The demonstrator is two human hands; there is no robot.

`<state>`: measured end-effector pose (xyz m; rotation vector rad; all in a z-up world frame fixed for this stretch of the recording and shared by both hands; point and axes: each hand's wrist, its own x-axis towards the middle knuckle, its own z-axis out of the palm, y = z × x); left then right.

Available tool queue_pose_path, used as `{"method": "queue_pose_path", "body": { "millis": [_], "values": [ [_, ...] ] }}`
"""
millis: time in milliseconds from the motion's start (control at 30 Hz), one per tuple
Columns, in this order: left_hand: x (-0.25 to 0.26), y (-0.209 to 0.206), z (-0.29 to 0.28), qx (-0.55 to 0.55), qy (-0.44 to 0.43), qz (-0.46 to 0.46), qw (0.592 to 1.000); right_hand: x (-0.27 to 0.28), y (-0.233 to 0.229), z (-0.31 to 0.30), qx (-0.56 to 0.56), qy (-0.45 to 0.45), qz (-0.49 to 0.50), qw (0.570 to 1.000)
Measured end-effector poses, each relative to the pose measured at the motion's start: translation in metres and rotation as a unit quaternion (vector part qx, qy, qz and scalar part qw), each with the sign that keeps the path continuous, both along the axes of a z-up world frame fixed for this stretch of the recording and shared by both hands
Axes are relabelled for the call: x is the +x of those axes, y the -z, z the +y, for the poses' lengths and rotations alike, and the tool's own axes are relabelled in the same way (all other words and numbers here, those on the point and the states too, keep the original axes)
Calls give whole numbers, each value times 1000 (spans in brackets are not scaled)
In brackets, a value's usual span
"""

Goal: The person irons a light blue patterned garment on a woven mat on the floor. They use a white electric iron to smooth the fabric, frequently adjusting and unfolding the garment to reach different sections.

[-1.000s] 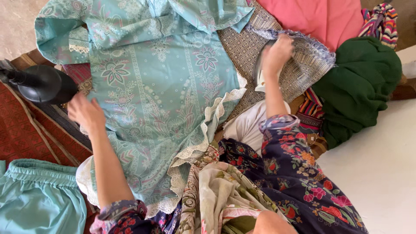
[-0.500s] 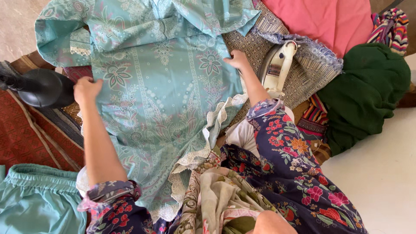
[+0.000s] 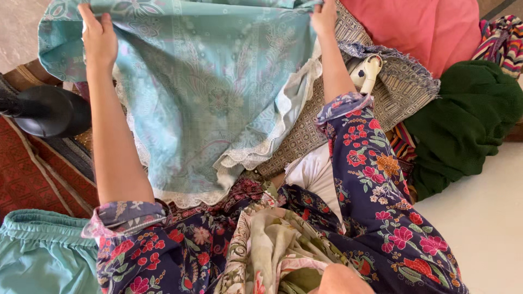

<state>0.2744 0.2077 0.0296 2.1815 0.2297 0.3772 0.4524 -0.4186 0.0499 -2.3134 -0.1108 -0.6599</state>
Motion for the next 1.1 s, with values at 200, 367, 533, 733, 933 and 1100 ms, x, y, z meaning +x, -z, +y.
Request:
{"method": "queue_pose_path", "body": {
  "millis": [200, 367, 533, 733, 933, 1100],
  "values": [
    [-42, 29, -5, 40, 62, -49, 996, -38, 29, 11, -103, -120, -95, 983],
    [-147, 33, -39, 4, -34, 125, 992, -156, 90, 0, 174, 43, 161, 971],
    [-264, 28, -54, 98, -101, 268, 953, -311, 124, -3, 234, 121, 253, 931],
    [-324, 48, -77, 164, -183, 416, 875, -356, 126, 18, 31, -15, 400, 916],
    [-322, 62, -63, 96, -168, 462, 865, -377, 95, 51, 233, -73, 385, 890],
    [-322, 63, -46, 56, -142, 498, 854, -387, 50, 35, 434, -34, 454, 777]
  ]
}}
